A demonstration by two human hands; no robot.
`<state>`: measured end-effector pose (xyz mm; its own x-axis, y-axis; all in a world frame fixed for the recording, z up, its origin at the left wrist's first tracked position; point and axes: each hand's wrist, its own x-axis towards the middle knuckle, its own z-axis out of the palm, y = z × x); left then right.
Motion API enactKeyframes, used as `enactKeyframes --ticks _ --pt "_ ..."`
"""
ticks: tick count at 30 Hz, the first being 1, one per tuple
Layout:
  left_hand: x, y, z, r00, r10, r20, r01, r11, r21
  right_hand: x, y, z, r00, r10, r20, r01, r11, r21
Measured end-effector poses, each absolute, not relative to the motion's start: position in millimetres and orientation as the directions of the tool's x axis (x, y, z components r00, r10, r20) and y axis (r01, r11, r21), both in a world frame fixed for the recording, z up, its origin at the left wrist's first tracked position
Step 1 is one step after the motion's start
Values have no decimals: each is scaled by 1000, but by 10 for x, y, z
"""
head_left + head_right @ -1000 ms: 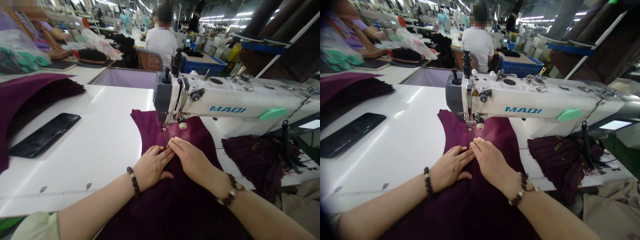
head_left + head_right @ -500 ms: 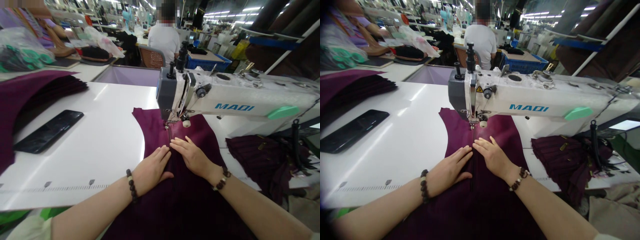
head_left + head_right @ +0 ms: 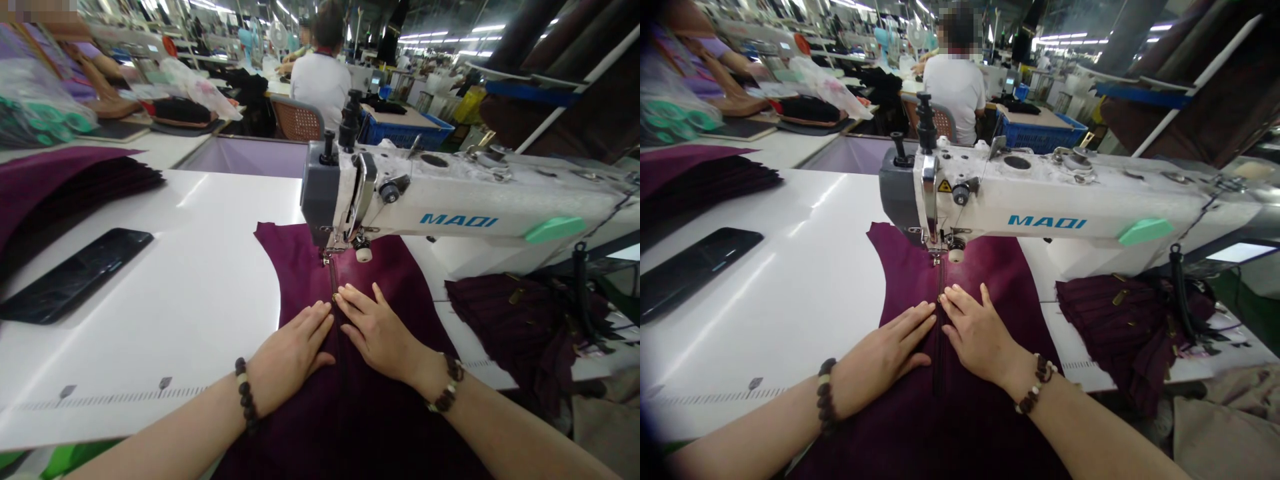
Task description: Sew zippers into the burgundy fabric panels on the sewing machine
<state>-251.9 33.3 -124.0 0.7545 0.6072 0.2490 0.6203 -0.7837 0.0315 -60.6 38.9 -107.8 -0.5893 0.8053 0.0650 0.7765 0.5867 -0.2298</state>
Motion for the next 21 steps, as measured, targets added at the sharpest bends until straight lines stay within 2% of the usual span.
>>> enactKeyframes --ticks 21 --pt "-2551 593 -1268 777 585 234 592 -805 47 -649 601 -1106 -559 826 69 812 563 -157"
